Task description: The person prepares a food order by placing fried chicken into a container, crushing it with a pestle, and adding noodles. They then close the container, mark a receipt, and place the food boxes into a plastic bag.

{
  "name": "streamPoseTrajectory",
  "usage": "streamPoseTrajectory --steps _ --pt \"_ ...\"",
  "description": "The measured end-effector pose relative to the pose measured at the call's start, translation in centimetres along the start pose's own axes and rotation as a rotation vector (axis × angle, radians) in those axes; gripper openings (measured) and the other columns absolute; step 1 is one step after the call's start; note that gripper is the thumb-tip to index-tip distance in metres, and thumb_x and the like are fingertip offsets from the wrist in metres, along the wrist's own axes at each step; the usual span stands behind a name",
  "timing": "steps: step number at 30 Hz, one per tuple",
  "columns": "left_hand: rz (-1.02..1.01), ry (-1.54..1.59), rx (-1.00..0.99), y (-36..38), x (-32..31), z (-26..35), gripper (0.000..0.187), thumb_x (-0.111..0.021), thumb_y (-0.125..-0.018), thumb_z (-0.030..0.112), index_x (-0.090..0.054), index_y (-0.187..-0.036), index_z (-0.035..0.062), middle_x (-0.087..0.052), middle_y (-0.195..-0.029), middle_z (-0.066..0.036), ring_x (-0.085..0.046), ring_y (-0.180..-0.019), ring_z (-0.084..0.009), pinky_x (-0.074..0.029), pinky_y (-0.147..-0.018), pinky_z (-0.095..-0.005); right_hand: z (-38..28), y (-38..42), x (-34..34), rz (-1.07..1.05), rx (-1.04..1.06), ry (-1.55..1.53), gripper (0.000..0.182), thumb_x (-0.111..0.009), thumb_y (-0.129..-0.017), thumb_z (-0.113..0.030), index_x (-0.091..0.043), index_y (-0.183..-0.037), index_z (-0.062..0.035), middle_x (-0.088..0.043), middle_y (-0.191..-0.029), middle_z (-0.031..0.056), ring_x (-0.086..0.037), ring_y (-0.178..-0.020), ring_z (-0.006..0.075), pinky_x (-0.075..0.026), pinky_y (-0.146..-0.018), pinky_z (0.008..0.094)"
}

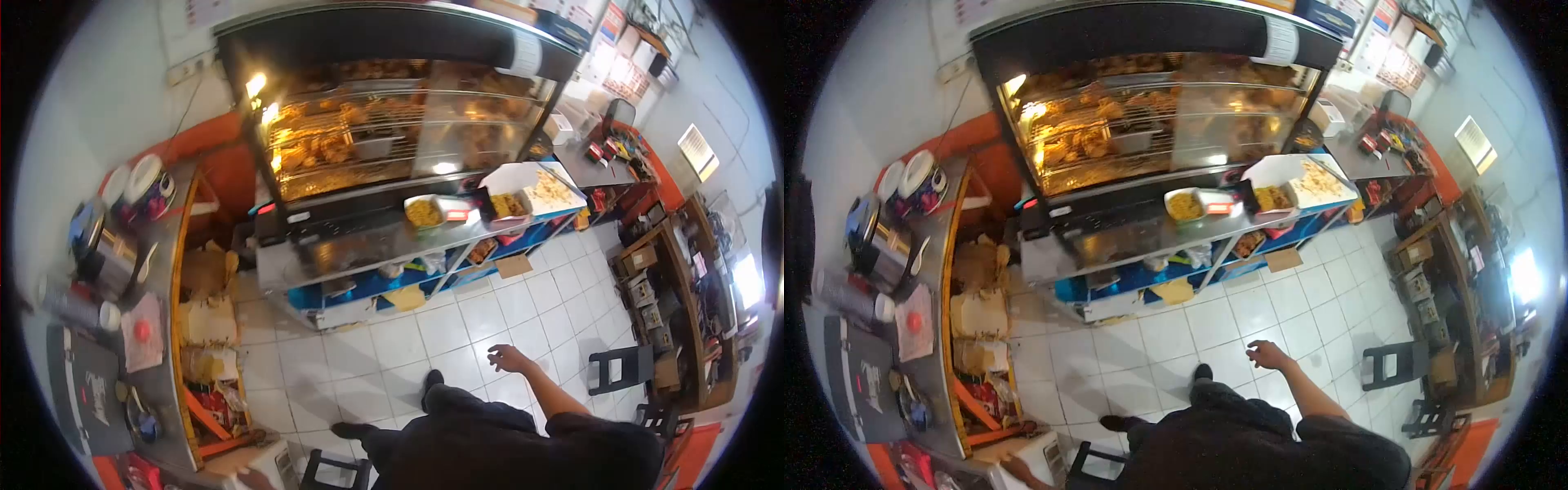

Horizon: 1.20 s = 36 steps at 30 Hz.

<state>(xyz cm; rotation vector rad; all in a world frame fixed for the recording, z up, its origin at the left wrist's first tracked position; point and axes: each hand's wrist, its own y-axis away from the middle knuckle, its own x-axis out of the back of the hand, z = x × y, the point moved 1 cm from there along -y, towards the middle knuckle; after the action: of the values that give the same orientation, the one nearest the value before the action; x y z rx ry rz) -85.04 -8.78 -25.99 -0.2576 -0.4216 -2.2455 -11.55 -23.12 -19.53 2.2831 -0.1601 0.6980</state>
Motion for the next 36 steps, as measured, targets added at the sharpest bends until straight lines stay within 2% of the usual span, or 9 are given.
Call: streamPoseTrajectory --steps 4,6,7,10,18,24,26,30,36 --pt "-0.511 0.041 0.118 14.2 -18.4 8.3 0.048 -0.056 -0.1 0.031 -0.053 -0.14 0.0052 -0.055 -0.139 -0.02 -0.048 -0.13 -0.0346 -0.039 -0.109 -0.0441 1.2 -1.7 10.3 0.097 0.012 -0.233 0.04 -0.06 -0.096 -0.02 -0.058 -0.128 0.0041 -0.074 -0.093 0.0151 -0.072 -0.072 0.0203 -0.055 -0.06 0.0308" --pt "-0.619 -0.563 -0.877 21.2 -30.2 21.0 0.043 -0.06 -0.097 0.018 -0.056 -0.136 -0.0014 -0.058 -0.135 -0.022 -0.053 -0.124 -0.0374 -0.042 -0.105 -0.044 -2.5 -3.3 16.6 0.209 0.171 -0.325 0.038 -0.059 -0.097 -0.017 -0.058 -0.127 0.0049 -0.073 -0.093 0.0142 -0.071 -0.072 0.0181 -0.054 -0.06 0.0295" --pt "-0.718 -0.371 -0.49 25.1 -34.4 24.1 0.042 -0.058 -0.098 0.018 -0.056 -0.134 -0.0029 -0.061 -0.13 -0.022 -0.058 -0.116 -0.0385 -0.046 -0.099 -0.0444 -4.5 -4.0 19.6 0.264 0.245 -0.368 0.037 -0.059 -0.097 -0.016 -0.059 -0.127 0.0052 -0.073 -0.093 0.0138 -0.071 -0.072 0.0171 -0.054 -0.06 0.0289" --pt "-0.593 -0.074 -1.434 39.1 -47.1 36.0 0.038 -0.054 -0.101 0.019 -0.056 -0.133 -0.0005 -0.058 -0.135 -0.022 -0.052 -0.128 -0.0391 -0.041 -0.107 -0.0465 -11.4 -6.1 28.3 0.384 0.49 -0.467 0.034 -0.056 -0.099 -0.016 -0.059 -0.124 0.0068 -0.072 -0.093 0.0119 -0.068 -0.076 0.0146 -0.054 -0.063 0.0289" --pt "-0.659 0.023 -2.415 49.0 -72.7 49.6 0.06 -0.058 -0.098 0.029 -0.038 -0.15 0.0073 -0.035 -0.157 -0.014 -0.038 -0.141 -0.0354 -0.032 -0.115 -0.0483 -30.5 -10.6 44.1 0.776 0.894 -0.616 0.031 -0.061 -0.099 -0.021 -0.063 -0.114 0.0061 -0.07 -0.094 0.0088 -0.064 -0.088 0.0134 -0.051 -0.076 0.0284" --pt "-1.621 -0.117 -1.253 40.7 -74.5 48.6 0.061 -0.055 -0.1 0.036 -0.036 -0.153 0.0147 -0.037 -0.157 -0.011 -0.037 -0.143 -0.0308 -0.032 -0.115 -0.0488 -37.5 -9.8 52.6 0.85 1.102 -0.488 0.024 -0.061 -0.099 -0.017 -0.06 -0.11 0.0045 -0.068 -0.097 0.0119 -0.067 -0.089 0.0167 -0.053 -0.078 0.0281" --pt "-1.527 -0.246 -1.145 35.9 -73.6 46.9 0.061 -0.055 -0.1 0.039 -0.036 -0.154 0.0171 -0.038 -0.157 -0.01 -0.037 -0.143 -0.0293 -0.032 -0.114 -0.0489 -32.4 -11.4 53.0 0.735 0.979 -0.514 0.022 -0.061 -0.099 -0.015 -0.06 -0.109 0.0046 -0.068 -0.094 0.0111 -0.067 -0.086 0.016 -0.053 -0.077 0.0279" --pt "-0.353 -0.452 -2.194 25.3 -70.4 43.0 0.066 -0.051 -0.099 0.044 -0.034 -0.153 0.0104 -0.029 -0.158 -0.02 -0.027 -0.145 -0.0435 -0.027 -0.116 -0.057 -12.6 -19.5 50.5 0.58 0.386 -0.355 0.02 -0.062 -0.095 -0.014 -0.062 -0.098 0.0058 -0.068 -0.086 0.0115 -0.067 -0.081 0.0169 -0.052 -0.075 0.0307" --pt "0.064 -0.482 -1.693 24.3 -64.9 44.6 0.075 -0.039 -0.099 0.054 -0.029 -0.154 0.0048 -0.018 -0.157 -0.032 -0.019 -0.142 -0.0565 -0.018 -0.111 -0.0723 4.1 -29.6 43.1 0.59 0.094 -0.114 0.032 -0.06 -0.095 -0.02 -0.064 -0.113 0.0061 -0.071 -0.1 0.0183 -0.069 -0.087 0.0269 -0.054 -0.077 0.0363"
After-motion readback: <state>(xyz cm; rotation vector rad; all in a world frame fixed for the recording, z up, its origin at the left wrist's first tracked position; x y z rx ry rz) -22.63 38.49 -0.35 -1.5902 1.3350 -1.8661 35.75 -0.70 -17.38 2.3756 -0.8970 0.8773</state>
